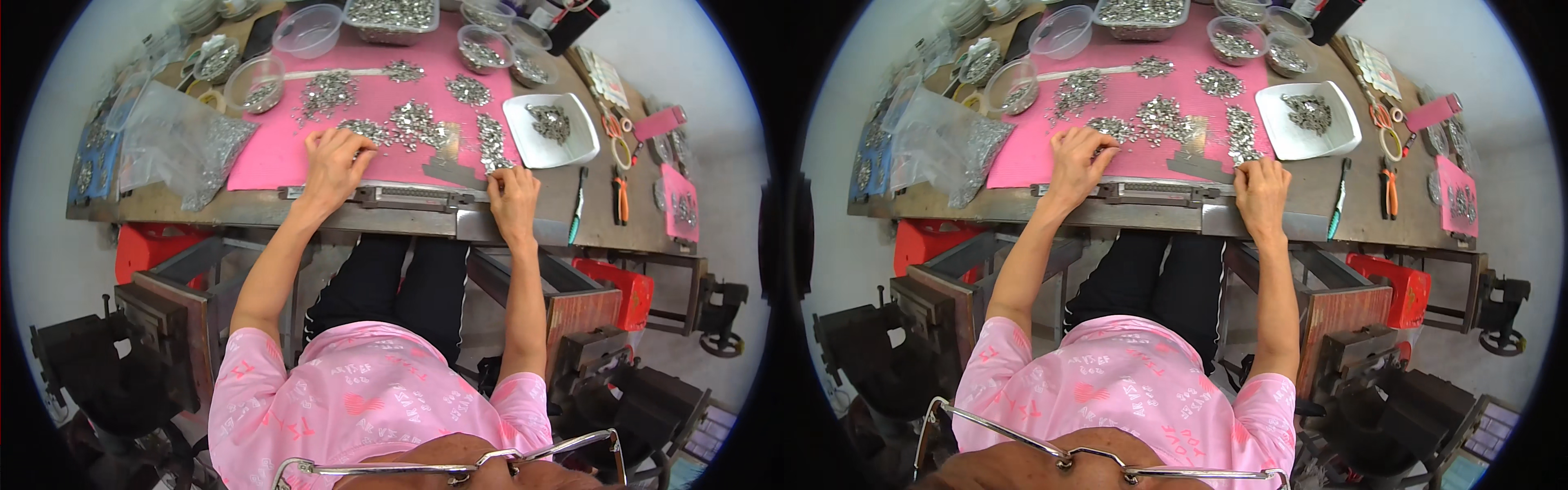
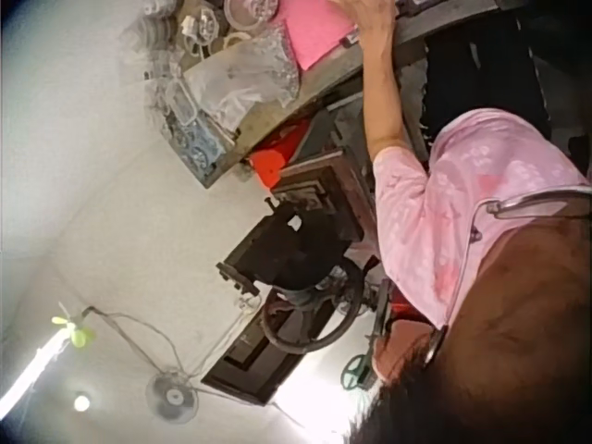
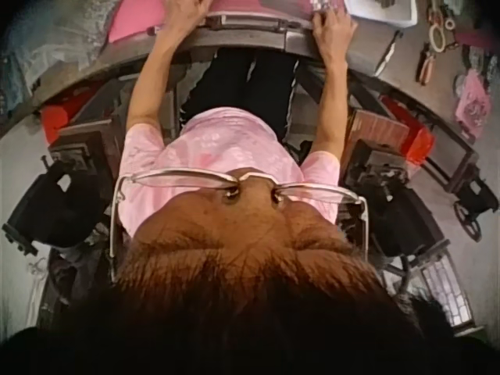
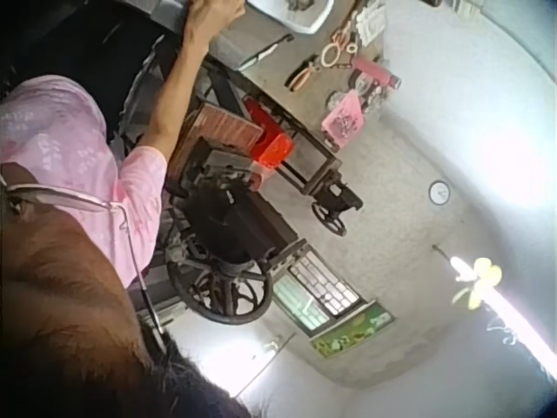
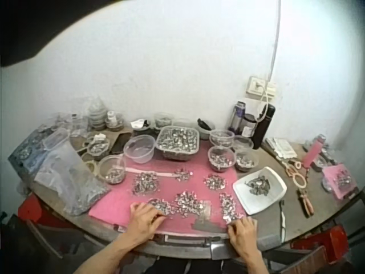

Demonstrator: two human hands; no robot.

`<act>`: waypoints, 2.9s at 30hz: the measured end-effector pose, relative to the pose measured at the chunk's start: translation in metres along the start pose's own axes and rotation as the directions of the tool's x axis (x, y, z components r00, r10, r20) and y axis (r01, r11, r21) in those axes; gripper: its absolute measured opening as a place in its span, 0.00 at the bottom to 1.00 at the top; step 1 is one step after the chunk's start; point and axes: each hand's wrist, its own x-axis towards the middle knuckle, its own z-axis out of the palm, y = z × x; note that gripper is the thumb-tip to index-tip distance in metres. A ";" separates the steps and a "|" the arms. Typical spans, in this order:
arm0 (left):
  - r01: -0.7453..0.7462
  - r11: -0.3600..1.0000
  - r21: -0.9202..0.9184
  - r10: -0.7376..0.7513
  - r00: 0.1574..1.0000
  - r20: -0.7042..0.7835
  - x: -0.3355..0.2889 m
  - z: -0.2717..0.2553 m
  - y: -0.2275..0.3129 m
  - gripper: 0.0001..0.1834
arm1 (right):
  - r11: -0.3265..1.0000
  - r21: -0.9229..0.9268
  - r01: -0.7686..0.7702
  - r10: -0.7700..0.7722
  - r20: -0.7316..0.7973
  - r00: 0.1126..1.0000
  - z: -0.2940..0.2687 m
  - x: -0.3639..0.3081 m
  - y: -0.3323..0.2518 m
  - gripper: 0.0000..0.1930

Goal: The person places small metal pieces into a fixture by hand, then positions the fixture into a manual press machine and operates the hand wheel to press them.

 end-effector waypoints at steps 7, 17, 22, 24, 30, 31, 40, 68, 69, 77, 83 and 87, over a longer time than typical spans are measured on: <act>-0.108 0.992 0.073 0.098 0.987 0.124 0.011 0.014 -0.013 0.04 | 0.989 0.146 0.021 -0.035 0.093 0.995 -0.002 -0.001 -0.016 0.05; -0.251 0.955 0.156 0.222 0.958 0.179 0.014 0.011 -0.008 0.03 | 0.988 0.156 -0.006 -0.010 0.102 0.995 0.000 -0.001 -0.020 0.05; -0.174 0.980 -0.094 0.186 0.974 0.129 -0.020 -0.006 0.012 0.03 | 0.985 0.170 0.020 -0.034 0.081 0.996 0.000 -0.003 -0.021 0.06; -0.177 0.979 -0.102 0.189 0.975 0.121 -0.031 -0.007 0.019 0.04 | 0.988 0.154 0.025 -0.040 0.089 0.995 -0.001 -0.002 -0.021 0.06; -0.190 0.972 -0.135 0.199 0.978 0.060 -0.038 0.001 0.020 0.06 | 0.970 0.245 0.001 -0.017 0.062 0.998 -0.007 -0.004 -0.036 0.06; -0.181 0.975 -0.128 0.192 0.978 0.079 -0.038 0.000 0.019 0.07 | 0.954 0.299 0.024 -0.037 0.036 0.999 -0.008 -0.004 -0.042 0.07; -0.147 0.983 -0.107 0.162 0.976 0.148 -0.032 -0.005 0.024 0.06 | 0.934 0.323 0.154 -0.176 0.042 0.983 0.007 -0.006 -0.069 0.09; 0.022 0.997 0.073 -0.049 0.917 0.396 -0.041 0.012 0.052 0.41 | 0.865 0.494 -0.091 0.099 0.010 0.995 0.019 -0.019 -0.075 0.06; 0.006 1.000 -0.004 -0.004 0.927 0.375 -0.041 0.011 0.051 0.37 | 0.867 0.491 -0.088 0.098 0.006 0.995 0.019 -0.018 -0.075 0.07; 0.083 0.996 -0.040 -0.086 0.994 -0.064 -0.022 -0.012 0.001 0.05 | 0.901 0.435 0.012 -0.025 0.024 0.999 0.021 0.009 -0.085 0.06; -0.012 0.995 0.100 0.014 1.000 -0.023 -0.008 0.006 -0.008 0.04 | 0.940 0.316 0.126 -0.154 0.068 0.986 0.057 0.044 -0.115 0.05; -0.066 0.988 0.142 0.065 0.998 0.011 -0.005 0.013 -0.014 0.04 | 0.958 0.260 0.122 -0.160 0.131 0.978 0.070 0.045 -0.110 0.04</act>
